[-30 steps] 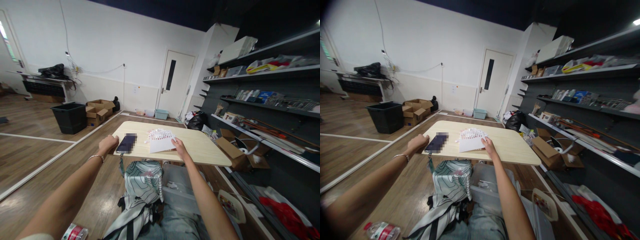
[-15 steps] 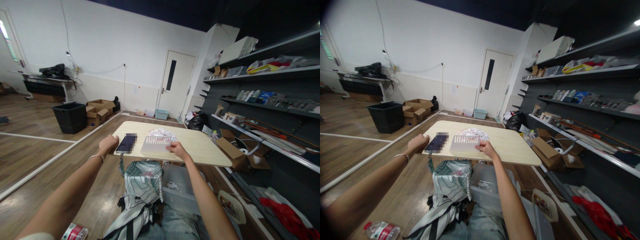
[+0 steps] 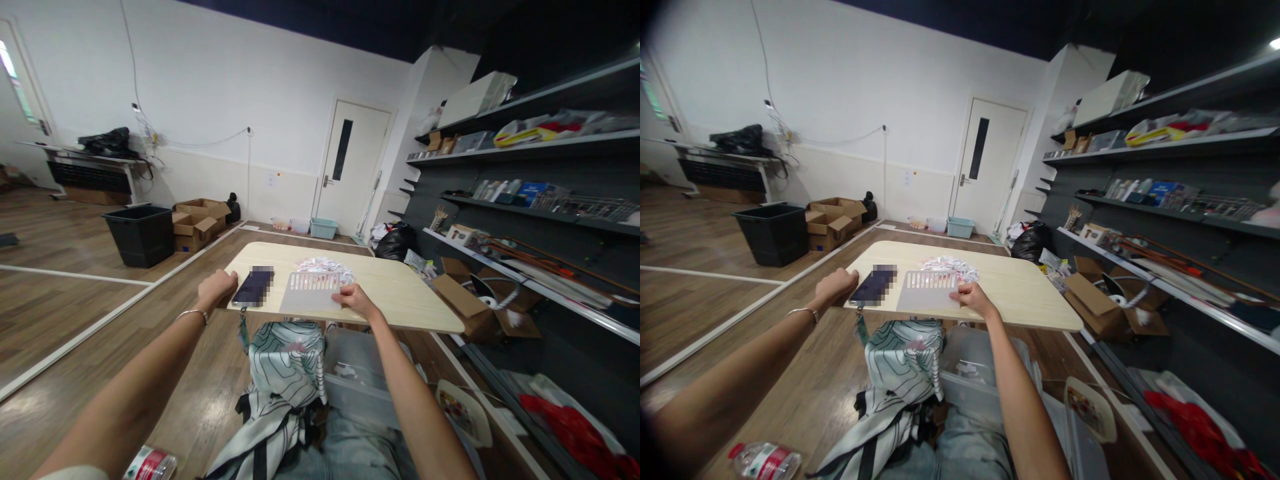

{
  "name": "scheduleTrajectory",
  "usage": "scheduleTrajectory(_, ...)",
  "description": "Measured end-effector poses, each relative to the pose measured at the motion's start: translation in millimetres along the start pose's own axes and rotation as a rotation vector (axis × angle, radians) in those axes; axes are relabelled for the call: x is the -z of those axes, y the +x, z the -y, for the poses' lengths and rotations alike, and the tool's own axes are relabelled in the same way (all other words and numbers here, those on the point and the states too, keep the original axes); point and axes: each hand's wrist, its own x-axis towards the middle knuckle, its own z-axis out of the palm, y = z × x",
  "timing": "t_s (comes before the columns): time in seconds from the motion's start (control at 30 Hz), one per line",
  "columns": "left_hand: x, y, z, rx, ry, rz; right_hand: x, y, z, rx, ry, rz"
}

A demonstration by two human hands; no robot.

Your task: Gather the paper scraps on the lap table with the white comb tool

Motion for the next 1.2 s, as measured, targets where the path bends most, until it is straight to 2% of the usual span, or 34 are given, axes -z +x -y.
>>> scheduleTrajectory(0.63, 1.6, -3, -1, 0.0, 0.021, 0.004, -4, -4, 17, 0.012, -0.038, 0.038)
scheduleTrajectory(1.2, -0.5, -1, 0, -0.008, 0.001, -0.008, -1, 6, -5, -0.006, 0.091, -0.425)
